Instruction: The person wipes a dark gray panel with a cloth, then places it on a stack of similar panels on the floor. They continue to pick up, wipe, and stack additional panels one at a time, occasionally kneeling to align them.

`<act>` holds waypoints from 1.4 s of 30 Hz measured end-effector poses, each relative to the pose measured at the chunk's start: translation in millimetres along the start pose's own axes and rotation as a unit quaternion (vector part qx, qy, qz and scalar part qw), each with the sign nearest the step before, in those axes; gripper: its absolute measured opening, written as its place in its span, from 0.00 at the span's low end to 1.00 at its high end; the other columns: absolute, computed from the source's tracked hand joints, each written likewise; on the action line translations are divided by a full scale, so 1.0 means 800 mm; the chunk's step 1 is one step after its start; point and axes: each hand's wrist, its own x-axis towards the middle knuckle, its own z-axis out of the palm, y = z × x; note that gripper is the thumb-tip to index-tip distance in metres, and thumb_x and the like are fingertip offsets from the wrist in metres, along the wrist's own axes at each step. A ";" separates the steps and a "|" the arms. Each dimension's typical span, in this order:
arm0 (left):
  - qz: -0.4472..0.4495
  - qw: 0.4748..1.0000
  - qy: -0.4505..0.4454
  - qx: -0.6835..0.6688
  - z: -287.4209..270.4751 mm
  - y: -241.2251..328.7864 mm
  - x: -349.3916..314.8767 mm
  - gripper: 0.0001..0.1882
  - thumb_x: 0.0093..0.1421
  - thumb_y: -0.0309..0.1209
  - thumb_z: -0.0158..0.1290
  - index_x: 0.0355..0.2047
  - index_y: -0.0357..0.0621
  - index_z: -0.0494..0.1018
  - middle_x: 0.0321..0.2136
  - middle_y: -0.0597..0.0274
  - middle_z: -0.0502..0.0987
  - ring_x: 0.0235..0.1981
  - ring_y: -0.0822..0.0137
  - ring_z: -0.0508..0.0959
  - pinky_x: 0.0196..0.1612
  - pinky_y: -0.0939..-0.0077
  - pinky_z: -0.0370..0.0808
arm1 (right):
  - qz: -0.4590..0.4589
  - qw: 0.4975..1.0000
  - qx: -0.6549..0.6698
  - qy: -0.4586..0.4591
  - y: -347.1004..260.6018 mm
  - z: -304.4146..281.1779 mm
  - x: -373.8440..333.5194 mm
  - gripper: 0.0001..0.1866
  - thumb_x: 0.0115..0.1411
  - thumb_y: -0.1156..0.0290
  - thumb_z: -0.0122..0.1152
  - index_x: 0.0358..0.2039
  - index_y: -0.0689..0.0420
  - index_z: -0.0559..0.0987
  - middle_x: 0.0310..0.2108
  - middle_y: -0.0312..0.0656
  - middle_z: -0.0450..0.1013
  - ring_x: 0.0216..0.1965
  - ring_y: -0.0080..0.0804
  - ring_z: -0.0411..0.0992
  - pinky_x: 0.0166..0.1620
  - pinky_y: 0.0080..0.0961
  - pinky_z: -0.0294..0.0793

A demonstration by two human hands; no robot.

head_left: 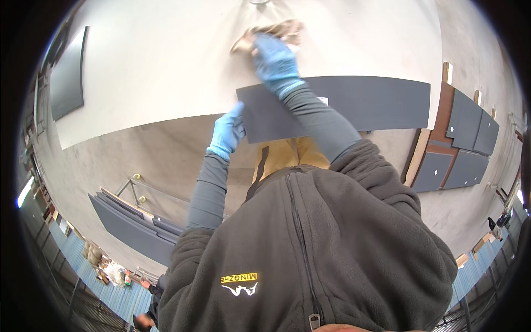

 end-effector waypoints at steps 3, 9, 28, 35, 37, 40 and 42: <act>0.035 0.999 0.014 0.030 -0.001 -0.015 -0.009 0.19 0.66 0.35 0.65 0.52 0.39 0.75 0.48 0.59 0.82 0.48 0.61 0.83 0.52 0.63 0.79 | -0.006 0.996 -0.045 0.075 0.020 -0.081 0.010 0.15 0.63 0.74 0.61 0.51 0.57 0.79 0.52 0.52 0.80 0.52 0.52 0.80 0.54 0.44 0.79; 0.068 0.996 -0.026 0.058 0.001 -0.005 -0.008 0.17 0.72 0.33 0.52 0.57 0.40 0.78 0.51 0.60 0.83 0.49 0.64 0.82 0.50 0.68 0.77 | -0.116 0.964 -0.005 -0.239 -0.091 -0.130 -0.119 0.25 0.64 0.66 0.61 0.59 0.62 0.78 0.62 0.54 0.74 0.64 0.45 0.74 0.66 0.46 0.73; 0.035 0.999 -0.010 0.010 -0.005 -0.008 -0.013 0.06 0.67 0.27 0.61 0.43 0.42 0.79 0.37 0.64 0.82 0.39 0.65 0.82 0.46 0.65 0.79 | 0.096 0.951 -0.036 -0.290 -0.063 -0.053 -0.050 0.39 0.55 0.62 0.65 0.68 0.54 0.68 0.76 0.47 0.57 0.79 0.43 0.49 0.80 0.44 0.37; 0.038 0.998 0.041 0.024 0.004 -0.011 -0.008 0.03 0.69 0.24 0.57 0.41 0.39 0.79 0.39 0.59 0.84 0.41 0.62 0.85 0.49 0.62 0.82 | 0.160 0.936 -0.086 -0.302 -0.089 -0.036 -0.042 0.44 0.47 0.58 0.72 0.66 0.50 0.68 0.75 0.50 0.57 0.79 0.48 0.47 0.80 0.46 0.38; 0.045 0.998 0.040 0.024 0.009 -0.012 -0.012 0.04 0.69 0.24 0.57 0.42 0.39 0.79 0.39 0.59 0.84 0.42 0.62 0.85 0.49 0.62 0.82 | 0.151 0.934 -0.057 -0.317 -0.085 -0.037 -0.040 0.42 0.51 0.62 0.64 0.69 0.54 0.66 0.77 0.53 0.53 0.80 0.51 0.43 0.79 0.50 0.31; 0.040 0.998 0.044 0.025 0.013 -0.009 -0.016 0.03 0.68 0.25 0.58 0.41 0.41 0.79 0.38 0.60 0.84 0.40 0.63 0.85 0.48 0.63 0.82 | 0.136 0.934 -0.061 -0.325 -0.081 -0.038 -0.042 0.41 0.50 0.63 0.64 0.67 0.54 0.67 0.76 0.52 0.54 0.80 0.52 0.44 0.79 0.49 0.32; 0.040 0.998 0.051 0.025 0.015 -0.009 -0.018 0.04 0.68 0.25 0.58 0.41 0.41 0.79 0.38 0.61 0.84 0.40 0.63 0.85 0.48 0.64 0.82 | 0.145 0.935 -0.059 -0.317 -0.083 -0.035 -0.046 0.42 0.50 0.62 0.66 0.67 0.53 0.67 0.77 0.52 0.53 0.80 0.52 0.43 0.79 0.50 0.31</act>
